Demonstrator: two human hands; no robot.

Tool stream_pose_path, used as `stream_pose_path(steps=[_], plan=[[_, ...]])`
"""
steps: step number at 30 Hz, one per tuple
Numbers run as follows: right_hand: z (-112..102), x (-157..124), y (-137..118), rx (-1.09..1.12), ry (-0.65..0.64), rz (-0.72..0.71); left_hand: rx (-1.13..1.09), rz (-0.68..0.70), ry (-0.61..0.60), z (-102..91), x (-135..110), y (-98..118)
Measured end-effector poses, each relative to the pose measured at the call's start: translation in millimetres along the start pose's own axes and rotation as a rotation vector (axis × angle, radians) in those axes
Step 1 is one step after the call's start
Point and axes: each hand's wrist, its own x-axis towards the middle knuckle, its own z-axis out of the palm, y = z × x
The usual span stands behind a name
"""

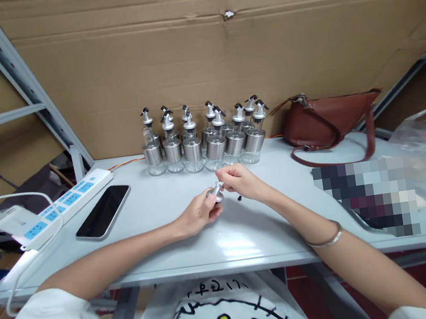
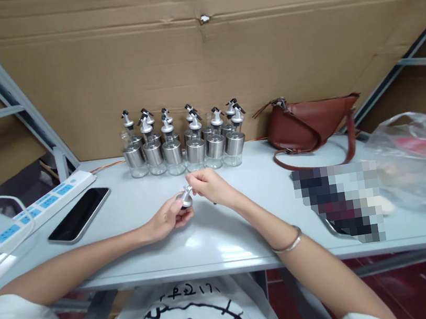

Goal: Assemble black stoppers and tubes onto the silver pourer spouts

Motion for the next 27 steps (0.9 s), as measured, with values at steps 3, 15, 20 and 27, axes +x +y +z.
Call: stream_pose_path(steps=[3, 15, 20, 27], plan=[[4, 1, 1, 0.001, 0.073, -0.047, -0.351, -0.161, -0.090, 7.6, 1, 9], [4, -7, -1, -0.575, 0.235, -0.656, -0.828, -0.473, -0.134, -1.8, -4, 29], [-3, -5, 0, -0.864, 0.205, -0.819, -0.742, -0.416, -0.138, -11.1, -1, 24], [-8, -7, -2, -0.942, 0.163, -0.899, -0.618, -0.357, -0.217, -9.9, -3, 22]])
